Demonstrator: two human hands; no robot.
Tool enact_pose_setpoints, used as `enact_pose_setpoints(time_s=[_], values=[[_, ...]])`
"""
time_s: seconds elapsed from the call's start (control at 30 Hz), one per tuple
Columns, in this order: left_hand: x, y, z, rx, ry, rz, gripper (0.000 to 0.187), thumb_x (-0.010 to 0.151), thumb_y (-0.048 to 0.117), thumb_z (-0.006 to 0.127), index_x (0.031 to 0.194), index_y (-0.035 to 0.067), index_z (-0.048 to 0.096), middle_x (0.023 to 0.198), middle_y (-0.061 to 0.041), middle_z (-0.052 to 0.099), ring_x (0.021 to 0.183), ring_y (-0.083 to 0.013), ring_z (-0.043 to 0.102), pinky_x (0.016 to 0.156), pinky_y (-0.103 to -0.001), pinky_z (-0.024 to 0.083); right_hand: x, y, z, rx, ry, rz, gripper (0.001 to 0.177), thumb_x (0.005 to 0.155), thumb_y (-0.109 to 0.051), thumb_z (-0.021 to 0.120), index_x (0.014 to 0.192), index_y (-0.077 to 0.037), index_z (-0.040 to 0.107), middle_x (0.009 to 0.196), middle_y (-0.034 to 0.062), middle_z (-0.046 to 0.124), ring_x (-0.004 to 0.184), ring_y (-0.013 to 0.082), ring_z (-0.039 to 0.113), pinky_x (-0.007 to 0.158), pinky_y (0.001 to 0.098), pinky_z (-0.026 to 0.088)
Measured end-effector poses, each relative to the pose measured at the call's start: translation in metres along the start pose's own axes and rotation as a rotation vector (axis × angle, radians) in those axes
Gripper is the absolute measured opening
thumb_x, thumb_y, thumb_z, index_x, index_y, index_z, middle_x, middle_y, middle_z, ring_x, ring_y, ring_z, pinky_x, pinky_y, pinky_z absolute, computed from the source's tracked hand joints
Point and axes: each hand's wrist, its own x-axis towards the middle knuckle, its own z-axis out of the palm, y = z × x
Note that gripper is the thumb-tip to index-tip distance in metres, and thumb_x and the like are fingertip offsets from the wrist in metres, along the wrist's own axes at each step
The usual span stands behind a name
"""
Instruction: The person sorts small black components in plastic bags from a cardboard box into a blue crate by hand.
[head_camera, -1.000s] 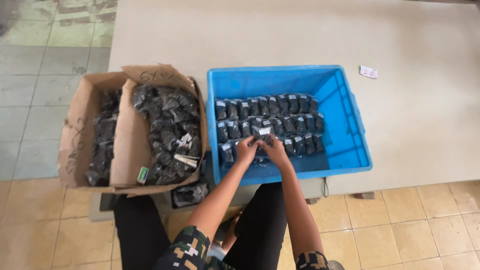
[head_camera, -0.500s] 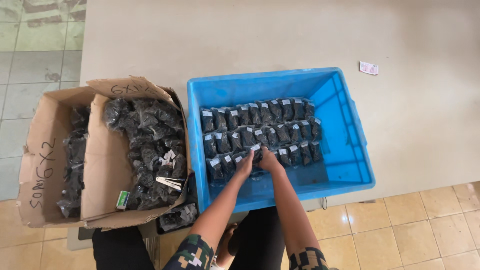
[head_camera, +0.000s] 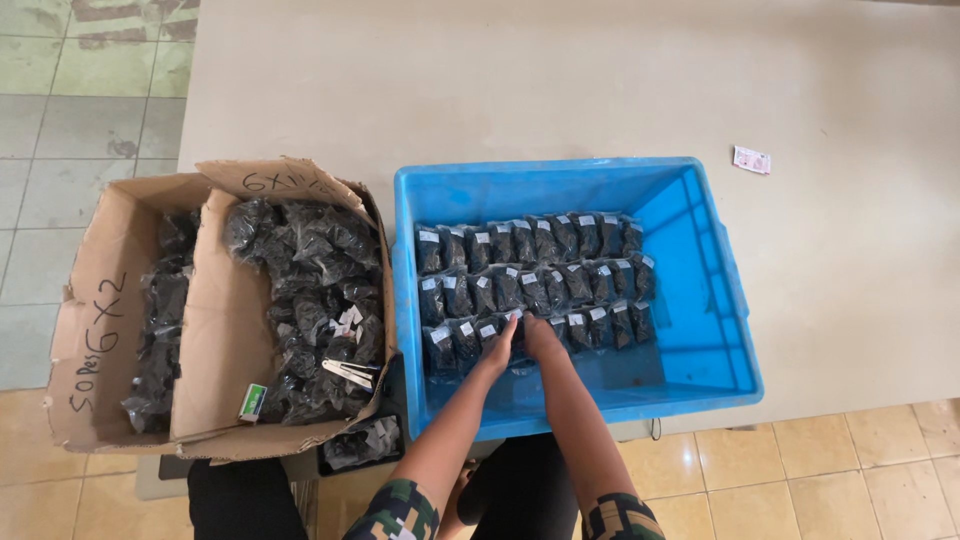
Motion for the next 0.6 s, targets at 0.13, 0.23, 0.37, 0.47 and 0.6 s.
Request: enact_pose_setpoints(time_s=[0.13,0.23,0.37,0.47,0.6], values=[[0.028,-0.017,0.006,-0.137,0.042,0.041,0.100,0.069,0.086,0.035,0.123,0.004,0.050,0.128,-0.015,0.045,0.110,-0.0271,0.050,0.097,-0.035,0.036,0.006,0.004,0.004,-0.043,0.048,-0.032,0.045,0.078,-0.009,0.050,0.121,-0.002,0.041,0.089,0.0246,0.061,0.090,0.0346,0.061,0.074,0.0411,0.052],[0.037,-0.029,-0.001,-0.714,0.008,0.091,0.100,0.074,0.074,0.052,0.137,0.001,0.025,0.141,-0.016,0.024,0.131,-0.0313,0.016,0.107,-0.048,0.016,-0.009,-0.019,-0.022,-0.060,0.184,-0.058,0.059,0.066,-0.018,0.069,0.116,0.002,0.044,0.102,0.0260,0.055,0.092,0.0391,0.058,0.078,0.0447,0.050],[-0.039,-0.008,-0.027,-0.903,-0.132,0.321,0.079,0.082,0.066,0.034,0.133,0.006,0.033,0.141,-0.014,0.024,0.133,-0.0264,0.014,0.108,-0.046,0.010,-0.063,-0.083,-0.071,0.029,0.543,-0.268,0.044,0.067,-0.010,0.065,0.109,-0.003,0.053,0.101,0.0161,0.052,0.095,0.0362,0.053,0.081,0.0424,0.047],[-0.099,-0.009,-0.052,-0.891,-0.114,0.492,0.066,0.084,0.058,0.034,0.128,0.011,0.045,0.135,-0.009,0.039,0.131,-0.0226,0.024,0.107,-0.044,0.015,-0.094,-0.131,-0.069,0.303,0.703,-0.348,0.036,0.067,0.001,0.057,0.103,-0.007,0.056,0.097,0.0123,0.052,0.094,0.0346,0.051,0.082,0.0419,0.044],[-0.138,-0.024,-0.093,-0.955,-0.029,0.653,0.058,0.084,0.050,0.035,0.123,0.010,0.052,0.126,-0.006,0.050,0.123,-0.0180,0.039,0.101,-0.039,0.026,-0.133,-0.212,-0.061,0.556,0.875,-0.386,0.035,0.066,0.007,0.050,0.089,-0.016,0.063,0.088,0.0002,0.057,0.088,0.0228,0.054,0.080,0.0322,0.045]])
